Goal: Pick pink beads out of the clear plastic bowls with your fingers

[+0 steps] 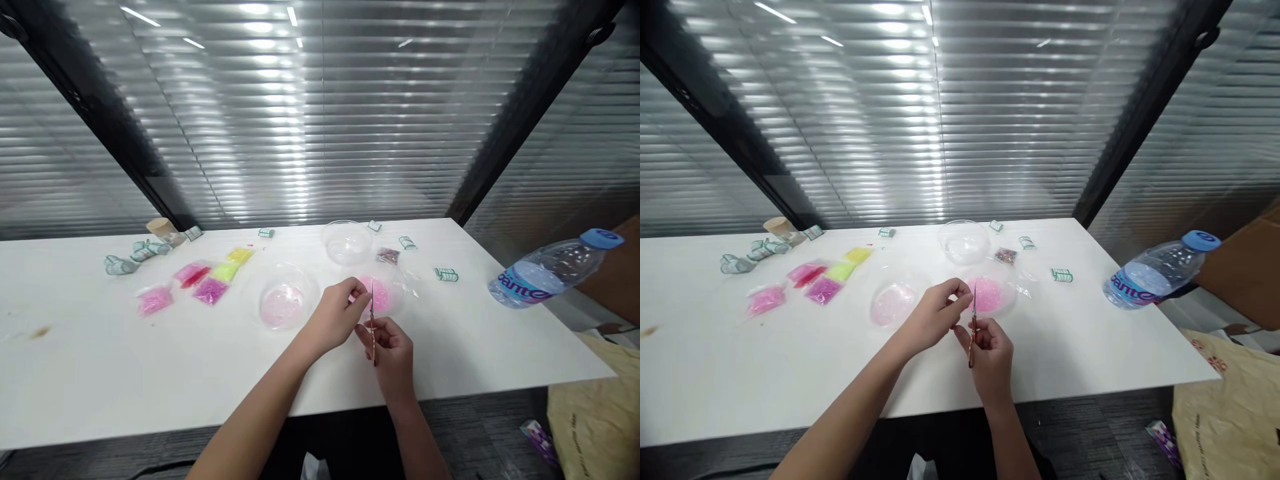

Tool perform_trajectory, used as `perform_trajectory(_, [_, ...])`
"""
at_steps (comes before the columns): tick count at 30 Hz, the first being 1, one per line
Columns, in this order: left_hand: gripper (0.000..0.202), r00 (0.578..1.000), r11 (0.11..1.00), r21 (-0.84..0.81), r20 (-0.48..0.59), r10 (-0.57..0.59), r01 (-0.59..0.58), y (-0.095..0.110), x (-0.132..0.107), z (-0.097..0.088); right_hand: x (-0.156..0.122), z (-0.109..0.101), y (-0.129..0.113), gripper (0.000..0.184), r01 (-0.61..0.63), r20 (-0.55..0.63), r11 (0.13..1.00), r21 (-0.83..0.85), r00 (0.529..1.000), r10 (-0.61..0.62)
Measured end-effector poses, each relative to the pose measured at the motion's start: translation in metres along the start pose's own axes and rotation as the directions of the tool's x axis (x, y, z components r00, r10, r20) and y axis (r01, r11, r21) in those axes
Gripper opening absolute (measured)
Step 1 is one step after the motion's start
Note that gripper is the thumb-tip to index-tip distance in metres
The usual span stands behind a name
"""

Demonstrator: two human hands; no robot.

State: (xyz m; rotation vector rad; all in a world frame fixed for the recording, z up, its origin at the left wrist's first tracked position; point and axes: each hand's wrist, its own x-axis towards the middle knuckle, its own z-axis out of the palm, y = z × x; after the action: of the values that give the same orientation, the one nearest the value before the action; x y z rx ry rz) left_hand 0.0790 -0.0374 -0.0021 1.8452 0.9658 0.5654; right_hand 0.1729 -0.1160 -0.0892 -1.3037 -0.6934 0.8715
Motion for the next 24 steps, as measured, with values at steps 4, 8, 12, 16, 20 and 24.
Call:
perform_trajectory(4, [0.019, 0.999, 0.999, -0.023, -0.003, -0.033, 0.033, -0.0016, 0.0017, 0.0014, -0.0002, 0.0005, 0.0006, 0.034, 0.011, 0.005, 1.000, 0.002, 1.000, -0.011])
perform_trajectory(8, [0.017, 0.999, 0.998, -0.047, -0.001, -0.038, 0.038, -0.0048, 0.0040, 0.0048, 0.0005, 0.0005, 0.0011, 0.031, 0.023, 0.017, 0.999, 0.026, 1.000, -0.023])
perform_trajectory(12, [0.016, 1.000, 0.996, -0.089, -0.005, -0.026, 0.025, -0.0068, 0.0045, 0.0075, 0.0016, 0.0017, -0.0004, 0.029, 0.026, 0.022, 0.998, 0.050, 0.999, -0.027])
perform_trajectory(16, [0.017, 1.000, 0.995, -0.102, -0.005, -0.025, 0.025, -0.0049, 0.0036, 0.0086, 0.0020, 0.0032, -0.0024, 0.029, 0.029, 0.021, 0.997, 0.068, 0.999, -0.031])
perform_trajectory(20, [0.018, 1.000, 0.996, -0.079, -0.011, -0.028, 0.027, -0.0018, 0.0042, 0.0085, 0.0026, 0.0035, -0.0025, 0.028, 0.032, 0.019, 0.997, 0.071, 0.999, -0.034])
perform_trajectory(24, [0.017, 1.000, 0.999, -0.034, -0.019, -0.020, 0.019, -0.0001, 0.0063, 0.0089, 0.0037, 0.0035, -0.0008, 0.029, 0.033, 0.008, 0.997, 0.070, 0.999, -0.034])
